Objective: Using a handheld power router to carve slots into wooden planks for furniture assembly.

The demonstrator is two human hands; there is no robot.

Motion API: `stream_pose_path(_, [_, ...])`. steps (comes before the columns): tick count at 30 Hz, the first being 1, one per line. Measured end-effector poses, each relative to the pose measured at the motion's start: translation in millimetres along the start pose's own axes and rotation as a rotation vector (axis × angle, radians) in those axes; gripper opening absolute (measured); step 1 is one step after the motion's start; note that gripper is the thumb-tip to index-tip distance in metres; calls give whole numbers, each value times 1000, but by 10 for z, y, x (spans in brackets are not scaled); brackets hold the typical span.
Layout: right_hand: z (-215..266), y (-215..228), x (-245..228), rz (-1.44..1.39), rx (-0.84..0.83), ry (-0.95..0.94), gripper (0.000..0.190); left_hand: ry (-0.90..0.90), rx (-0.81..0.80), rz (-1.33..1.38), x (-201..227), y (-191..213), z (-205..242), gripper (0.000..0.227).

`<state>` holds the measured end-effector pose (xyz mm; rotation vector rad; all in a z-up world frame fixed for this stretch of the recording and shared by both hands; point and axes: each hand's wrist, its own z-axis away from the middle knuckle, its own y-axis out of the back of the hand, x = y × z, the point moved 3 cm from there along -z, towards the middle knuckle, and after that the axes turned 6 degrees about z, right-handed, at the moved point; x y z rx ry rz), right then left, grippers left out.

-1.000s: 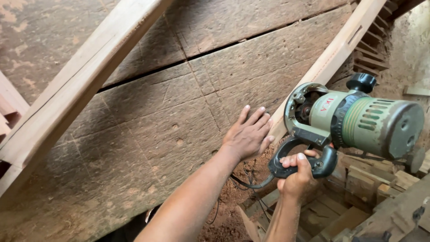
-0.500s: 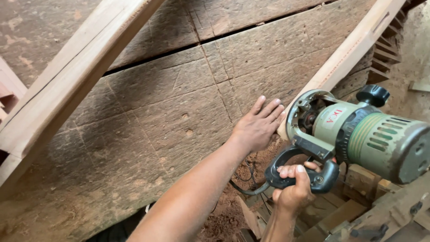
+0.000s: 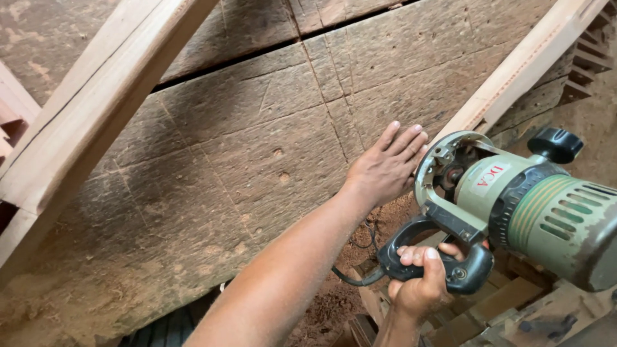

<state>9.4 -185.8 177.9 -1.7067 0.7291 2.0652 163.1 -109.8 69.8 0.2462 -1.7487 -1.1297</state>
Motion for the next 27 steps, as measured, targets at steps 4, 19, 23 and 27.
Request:
stream_pose_path(4, [91,20,12,-34,25,-38,22,-3,41,-18,7,14,9,66])
stream_pose_path(19, [297,-106,-109,41,97,-16,23,16,-61,-23,17,65,-10,64])
stream_pose_path(23, [308,-76,-84,-3,84,-39,24,13,-30,-26,30,33,-9,64])
stream_pose_path(27, [342,-126,-112,3,109,-38,22,13,-27,-21,28,5,-16,65])
